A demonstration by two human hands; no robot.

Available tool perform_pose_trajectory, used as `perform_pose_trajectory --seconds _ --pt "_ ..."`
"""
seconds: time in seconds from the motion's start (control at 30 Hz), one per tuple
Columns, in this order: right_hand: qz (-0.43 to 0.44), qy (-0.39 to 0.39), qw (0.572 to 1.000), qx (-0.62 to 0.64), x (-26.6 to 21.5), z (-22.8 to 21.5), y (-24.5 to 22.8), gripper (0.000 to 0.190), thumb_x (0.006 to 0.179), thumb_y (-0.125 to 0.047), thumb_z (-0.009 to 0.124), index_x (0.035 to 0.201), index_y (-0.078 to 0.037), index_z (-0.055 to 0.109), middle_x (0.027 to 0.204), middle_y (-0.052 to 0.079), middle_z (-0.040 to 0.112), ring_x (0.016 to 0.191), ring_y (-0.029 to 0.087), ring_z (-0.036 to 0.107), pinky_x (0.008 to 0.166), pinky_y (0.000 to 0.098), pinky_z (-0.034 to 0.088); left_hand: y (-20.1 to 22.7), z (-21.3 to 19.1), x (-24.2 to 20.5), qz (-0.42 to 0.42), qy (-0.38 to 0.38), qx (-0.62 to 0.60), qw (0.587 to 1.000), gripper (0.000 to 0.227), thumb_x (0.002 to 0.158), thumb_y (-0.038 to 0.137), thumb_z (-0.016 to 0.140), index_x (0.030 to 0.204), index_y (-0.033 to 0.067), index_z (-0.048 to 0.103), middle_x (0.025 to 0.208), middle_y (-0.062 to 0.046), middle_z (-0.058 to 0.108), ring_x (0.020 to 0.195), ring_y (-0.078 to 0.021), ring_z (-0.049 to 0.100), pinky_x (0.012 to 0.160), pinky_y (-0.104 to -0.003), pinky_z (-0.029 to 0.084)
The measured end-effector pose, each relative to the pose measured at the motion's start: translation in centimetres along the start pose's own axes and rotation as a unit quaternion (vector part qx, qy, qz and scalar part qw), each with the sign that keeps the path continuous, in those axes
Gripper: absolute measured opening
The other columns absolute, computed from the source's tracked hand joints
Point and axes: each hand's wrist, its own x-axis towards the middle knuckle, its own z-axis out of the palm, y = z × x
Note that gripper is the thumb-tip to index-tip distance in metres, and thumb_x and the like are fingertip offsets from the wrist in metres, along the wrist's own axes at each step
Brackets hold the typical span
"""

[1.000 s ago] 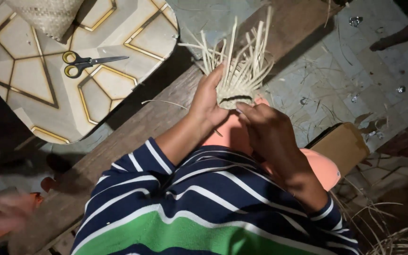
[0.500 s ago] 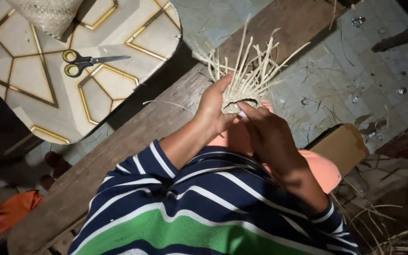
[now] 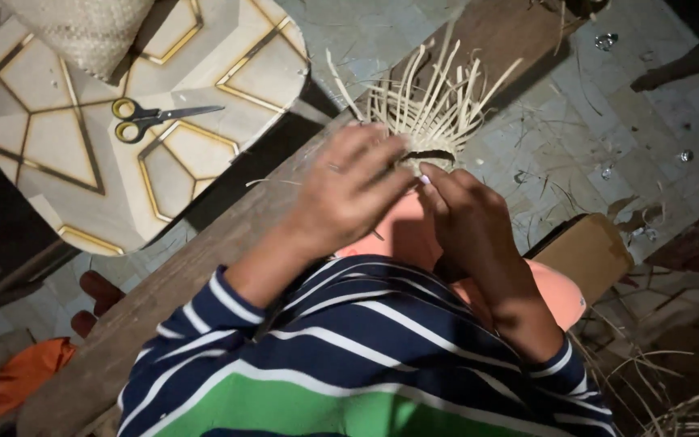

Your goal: Weaving straw strands together to form a basket using a small hand tool for pulling strands.

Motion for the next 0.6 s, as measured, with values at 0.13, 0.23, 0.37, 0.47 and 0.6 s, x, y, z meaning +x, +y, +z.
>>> perform_pose_trajectory --seconds 0.13,0.23,0.37,0.47,0.6 --pt "0.054 -0.060 0.995 0.051 -0.4 -1.0 -1.2 0.034 0.093 -0.031 0.043 0.123 -0.019 0.052 0.084 0.007 0.058 0.082 0.032 0.060 0.065 0.0420 0.050 0.9 0.4 -0.1 0.059 -0.013 0.102 0.993 0.013 0.089 0.021 0.056 0.087 0.0091 0.061 0.117 -0.012 0.056 0.110 -0.0343 0.049 0.090 -0.053 0.043" --pt "0.093 -0.090 0.988 0.082 -0.3 -2.1 -1.9 0.035 0.093 -0.031 0.041 0.124 -0.018 0.052 0.081 0.009 0.057 0.084 0.034 0.059 0.066 0.0440 0.049 1.1 0.8 -0.1 0.053 0.005 0.118 0.992 0.010 0.089 0.018 0.057 0.086 0.0088 0.058 0.115 -0.013 0.056 0.109 -0.0353 0.048 0.089 -0.056 0.041" --pt "0.109 -0.108 0.985 0.081 -0.5 -1.9 -1.9 0.037 0.093 -0.029 0.040 0.125 -0.016 0.052 0.081 0.011 0.058 0.080 0.037 0.059 0.062 0.0449 0.049 1.3 1.4 -0.5 0.015 0.008 0.127 0.992 0.008 0.089 0.015 0.056 0.085 0.0080 0.057 0.117 -0.015 0.054 0.113 -0.0372 0.044 0.094 -0.062 0.028" --pt "0.085 -0.074 0.989 0.096 -0.2 -2.7 -2.9 0.033 0.091 -0.021 0.045 0.122 -0.011 0.053 0.075 0.013 0.057 0.074 0.039 0.059 0.059 0.0447 0.048 1.3 1.4 -0.9 -0.005 0.005 0.102 0.995 0.010 0.089 0.016 0.055 0.085 0.0076 0.057 0.113 -0.016 0.054 0.113 -0.0384 0.043 0.095 -0.064 0.021" --pt "0.070 -0.044 0.994 0.077 -0.1 -1.8 -3.0 0.031 0.091 -0.022 0.048 0.120 -0.013 0.053 0.077 0.011 0.056 0.075 0.035 0.059 0.058 0.0408 0.050 1.1 1.9 -1.8 -0.049 0.023 0.034 0.998 0.021 0.090 0.026 0.053 0.083 0.0075 0.059 0.108 -0.014 0.054 0.111 -0.0379 0.043 0.095 -0.063 0.020"
